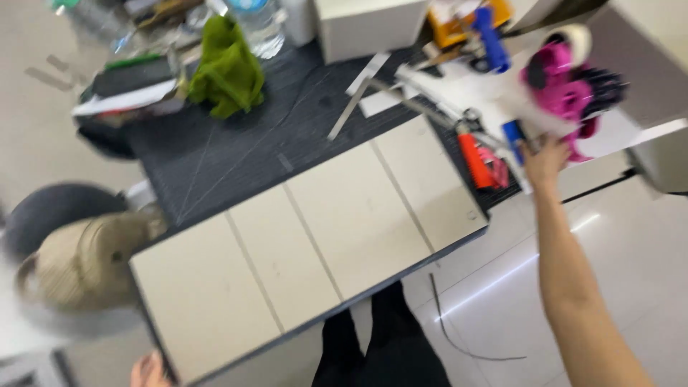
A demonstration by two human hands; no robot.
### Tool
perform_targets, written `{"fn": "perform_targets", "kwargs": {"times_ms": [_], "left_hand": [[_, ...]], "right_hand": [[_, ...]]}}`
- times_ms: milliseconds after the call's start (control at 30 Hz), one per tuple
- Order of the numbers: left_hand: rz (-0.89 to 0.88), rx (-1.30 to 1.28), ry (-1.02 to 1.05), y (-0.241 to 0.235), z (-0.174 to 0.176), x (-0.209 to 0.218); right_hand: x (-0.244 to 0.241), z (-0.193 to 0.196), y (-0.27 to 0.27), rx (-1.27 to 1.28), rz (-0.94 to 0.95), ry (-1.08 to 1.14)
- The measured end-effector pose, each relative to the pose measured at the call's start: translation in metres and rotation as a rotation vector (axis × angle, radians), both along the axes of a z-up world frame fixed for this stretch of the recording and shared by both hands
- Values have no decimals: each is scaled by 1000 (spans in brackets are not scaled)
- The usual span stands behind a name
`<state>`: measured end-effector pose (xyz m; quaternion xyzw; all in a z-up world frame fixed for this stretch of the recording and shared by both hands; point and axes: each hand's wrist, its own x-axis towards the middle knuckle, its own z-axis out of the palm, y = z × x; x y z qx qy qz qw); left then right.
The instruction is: The person applies adhesive to the edges of a large sheet of paper using a small brush and then smooths the surface with a blue plastic squeegee. The person repeats this process on the other side of the paper.
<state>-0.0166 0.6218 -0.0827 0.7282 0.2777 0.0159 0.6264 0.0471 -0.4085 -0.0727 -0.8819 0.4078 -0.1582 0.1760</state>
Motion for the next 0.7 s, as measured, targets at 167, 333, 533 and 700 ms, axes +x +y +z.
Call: {"fn": "perform_targets", "kwargs": {"times_ms": [167,333,533,700], "left_hand": [[-107,-29,-77,-9,29,36],[-511,465,104,-43,125,41],[-851,1578,-378,-22,86,26],[-966,1638,-598,-19,75,43]], "right_hand": [[8,-18,-49,193,182,49],[-61,40,13,354,14,-256],[-165,31,155,527,-32,-815],[-203,-24,259,1254,-390,-731]]}}
